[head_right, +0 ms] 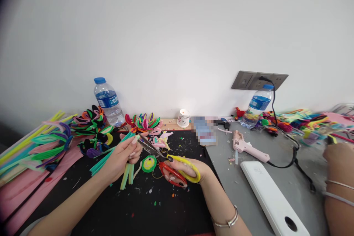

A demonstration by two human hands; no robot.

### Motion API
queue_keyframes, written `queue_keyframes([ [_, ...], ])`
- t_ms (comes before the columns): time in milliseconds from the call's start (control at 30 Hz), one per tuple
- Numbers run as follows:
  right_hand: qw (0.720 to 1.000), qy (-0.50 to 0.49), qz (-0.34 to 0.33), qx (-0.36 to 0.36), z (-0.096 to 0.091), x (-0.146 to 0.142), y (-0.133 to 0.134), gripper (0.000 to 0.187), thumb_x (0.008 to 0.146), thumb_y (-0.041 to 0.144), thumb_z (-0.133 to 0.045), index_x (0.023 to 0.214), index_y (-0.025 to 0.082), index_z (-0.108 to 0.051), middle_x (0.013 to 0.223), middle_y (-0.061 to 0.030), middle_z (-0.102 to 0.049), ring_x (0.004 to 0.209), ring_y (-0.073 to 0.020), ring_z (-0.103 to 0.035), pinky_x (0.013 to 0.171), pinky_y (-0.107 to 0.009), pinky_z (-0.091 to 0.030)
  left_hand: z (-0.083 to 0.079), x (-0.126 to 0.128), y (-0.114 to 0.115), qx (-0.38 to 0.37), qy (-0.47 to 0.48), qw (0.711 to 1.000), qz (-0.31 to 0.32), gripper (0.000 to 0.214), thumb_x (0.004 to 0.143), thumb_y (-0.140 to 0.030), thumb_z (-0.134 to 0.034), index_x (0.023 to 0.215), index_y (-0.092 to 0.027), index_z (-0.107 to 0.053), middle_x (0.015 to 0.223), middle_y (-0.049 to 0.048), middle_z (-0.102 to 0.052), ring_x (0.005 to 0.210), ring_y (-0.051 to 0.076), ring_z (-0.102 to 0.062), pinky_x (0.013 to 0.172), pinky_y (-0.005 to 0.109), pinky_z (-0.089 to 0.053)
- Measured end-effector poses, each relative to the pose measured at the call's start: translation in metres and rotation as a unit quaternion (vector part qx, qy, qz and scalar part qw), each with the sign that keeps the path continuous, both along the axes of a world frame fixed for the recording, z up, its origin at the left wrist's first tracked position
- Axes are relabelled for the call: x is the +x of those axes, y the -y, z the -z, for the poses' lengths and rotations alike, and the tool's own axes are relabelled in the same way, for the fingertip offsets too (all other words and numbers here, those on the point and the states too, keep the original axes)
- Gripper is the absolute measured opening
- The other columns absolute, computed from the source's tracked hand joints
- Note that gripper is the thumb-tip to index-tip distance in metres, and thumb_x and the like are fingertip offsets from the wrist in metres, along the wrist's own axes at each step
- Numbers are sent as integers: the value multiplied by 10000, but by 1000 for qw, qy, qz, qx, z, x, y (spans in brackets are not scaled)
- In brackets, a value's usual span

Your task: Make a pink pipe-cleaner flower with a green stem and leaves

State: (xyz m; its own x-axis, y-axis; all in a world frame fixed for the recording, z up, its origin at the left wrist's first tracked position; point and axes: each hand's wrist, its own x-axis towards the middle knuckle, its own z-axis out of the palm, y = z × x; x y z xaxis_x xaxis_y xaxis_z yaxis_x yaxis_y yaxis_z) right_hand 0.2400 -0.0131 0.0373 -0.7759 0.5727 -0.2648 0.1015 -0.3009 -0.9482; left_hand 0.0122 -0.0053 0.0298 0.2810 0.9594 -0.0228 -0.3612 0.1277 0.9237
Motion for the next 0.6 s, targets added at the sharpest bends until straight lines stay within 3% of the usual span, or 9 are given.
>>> queue_keyframes([
  [100,1000,6,2,1,4,-1,0,567,614,742,-472,715,191,-559,625,19,-476,409,-56,-335,365,-193,-273,1,1,2,14,-30,999,14,298,818,-421,-528,670,-171,-462,560,-64,-288,470,64,-193,435,210,-125],
  [267,1000,-17,-12,0,16,-3,-2,604,595,782,-446,696,190,-513,616,29,-458,360,-37,-299,324,-200,-233,0,0,5,20,-64,997,40,357,813,-433,-523,601,-176,-396,547,-63,-282,454,58,-165,432,224,-106],
  [600,996,-75,13,53,24,-20,0,554,721,707,-431,575,173,-442,426,60,-380,310,-38,-304,283,-184,-214,-4,-5,5,42,-84,995,28,399,826,-434,-499,557,-176,-357,529,-63,-278,447,56,-181,421,214,-129],
])
